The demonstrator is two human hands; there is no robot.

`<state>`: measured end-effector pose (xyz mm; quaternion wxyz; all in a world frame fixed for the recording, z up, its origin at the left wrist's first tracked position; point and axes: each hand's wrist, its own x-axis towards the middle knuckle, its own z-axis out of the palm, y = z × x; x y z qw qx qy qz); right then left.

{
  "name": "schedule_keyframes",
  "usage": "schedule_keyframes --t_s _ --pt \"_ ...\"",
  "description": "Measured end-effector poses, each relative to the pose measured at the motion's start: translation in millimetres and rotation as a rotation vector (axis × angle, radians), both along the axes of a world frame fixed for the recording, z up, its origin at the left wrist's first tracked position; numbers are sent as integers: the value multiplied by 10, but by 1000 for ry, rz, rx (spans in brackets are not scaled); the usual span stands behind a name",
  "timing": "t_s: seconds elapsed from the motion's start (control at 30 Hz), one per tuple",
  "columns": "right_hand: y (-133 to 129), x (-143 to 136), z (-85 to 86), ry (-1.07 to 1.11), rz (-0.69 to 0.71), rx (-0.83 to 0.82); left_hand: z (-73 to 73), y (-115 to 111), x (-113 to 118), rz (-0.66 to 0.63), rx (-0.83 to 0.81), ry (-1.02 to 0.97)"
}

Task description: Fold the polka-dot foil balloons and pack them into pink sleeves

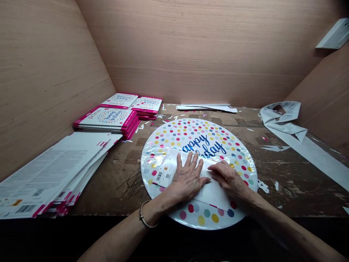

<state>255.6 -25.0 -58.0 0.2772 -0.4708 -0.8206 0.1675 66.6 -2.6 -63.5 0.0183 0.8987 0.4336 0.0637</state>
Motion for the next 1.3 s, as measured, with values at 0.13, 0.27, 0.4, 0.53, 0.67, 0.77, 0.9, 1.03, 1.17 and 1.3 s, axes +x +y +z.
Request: schedule_keyframes --t_s 0.13,0.27,0.4,0.53,0.67,0.77,0.9,1.03,1.17,1.3 --pt "-42 14 -52 7 -48 67 15 3 -4 -3 -20 -3" --pt "-60 19 -79 15 -55 90 51 10 -1 -10 -48 -4" --pt "-48 4 -47 9 -11 90 66 10 1 -5 -57 -1" --pt "-19 -16 -1 7 -10 47 43 1 1 5 -35 -4" --pt "21 -14 53 6 -53 -73 21 -2 3 13 -23 -13" --pt "60 -9 77 15 -80 -160 24 1 9 7 -29 -9" --pt "146 -63 42 -5 -102 -129 34 7 10 4 -34 -5" --pt "193 -149 12 -125 -99 -7 24 16 -13 -1 -34 -16" --pt "-126 -160 253 -60 -57 -205 16 11 -26 -7 -17 -30" --pt "-761 -112 683 3 581 -739 54 46 -63 -61 -43 -7"
